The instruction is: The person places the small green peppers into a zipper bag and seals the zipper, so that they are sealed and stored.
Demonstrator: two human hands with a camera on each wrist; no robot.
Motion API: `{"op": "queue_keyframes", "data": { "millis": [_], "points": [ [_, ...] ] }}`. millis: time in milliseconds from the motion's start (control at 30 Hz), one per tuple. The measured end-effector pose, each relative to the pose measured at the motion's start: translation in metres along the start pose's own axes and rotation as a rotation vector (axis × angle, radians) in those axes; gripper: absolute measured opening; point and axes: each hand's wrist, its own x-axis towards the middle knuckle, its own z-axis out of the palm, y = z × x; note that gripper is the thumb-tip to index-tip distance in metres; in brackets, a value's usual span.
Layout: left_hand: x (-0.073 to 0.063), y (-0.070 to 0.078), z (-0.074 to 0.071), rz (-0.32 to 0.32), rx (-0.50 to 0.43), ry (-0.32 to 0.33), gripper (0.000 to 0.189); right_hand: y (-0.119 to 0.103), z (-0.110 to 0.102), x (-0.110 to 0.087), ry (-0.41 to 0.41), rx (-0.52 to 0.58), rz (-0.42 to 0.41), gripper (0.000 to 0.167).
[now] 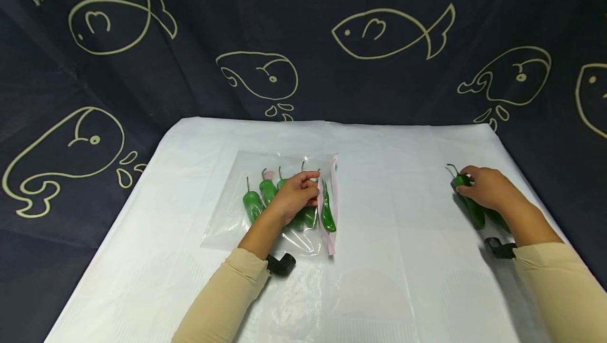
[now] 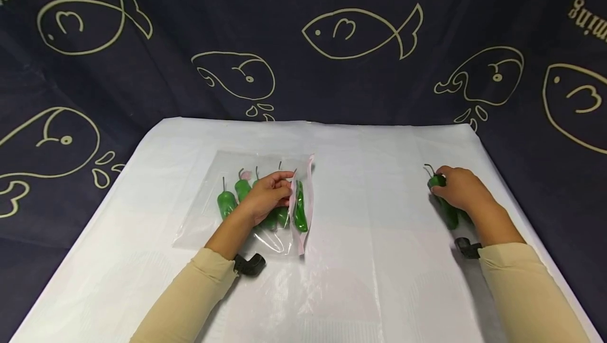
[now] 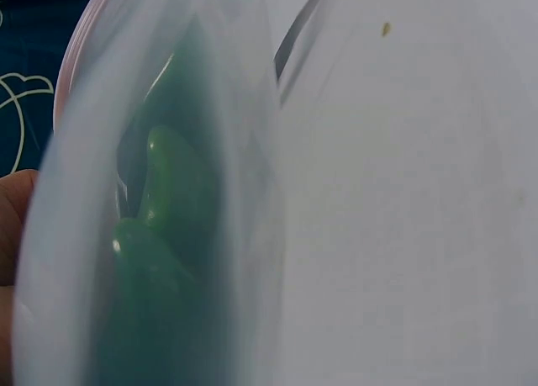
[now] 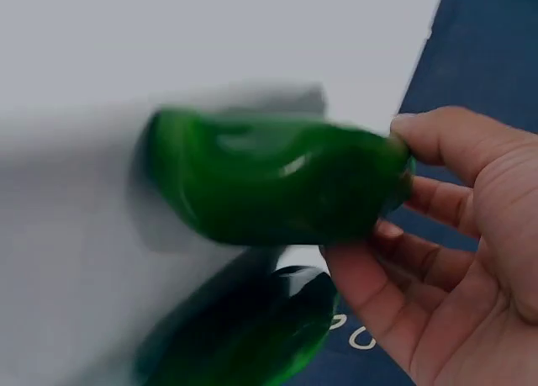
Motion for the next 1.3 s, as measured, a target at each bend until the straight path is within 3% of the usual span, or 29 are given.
{"op": "queue_keyframes", "data": {
  "millis": [133, 367, 600, 833, 1300],
  "points": [
    [0.0, 0.0, 0.0, 0.0, 0.007, 0.005, 0.05, -0.007, -0.001, -0.004, 0.042, 0.081, -0.023, 0.053],
    [0.001, 0.0, 0.002, 0.013, 0.006, 0.004, 0.05, -0.039, -0.002, -0.01, 0.154, 0.235, -0.081, 0.053],
    [0.001, 0.0, 0.002, 0.014, 0.006, 0.008, 0.05, -0.081, -0.002, -0.014, 0.229, 0.291, -0.158, 0.05],
    [0.001, 0.0, 0.003, 0.014, 0.002, 0.016, 0.051, -0.111, 0.005, -0.015, 0.257, 0.351, -0.242, 0.044],
    [0.005, 0.0, 0.008, 0.022, -0.06, 0.051, 0.051, -0.162, 0.023, 0.001, 0.255, 0.491, -0.303, 0.04]
  ]
}}
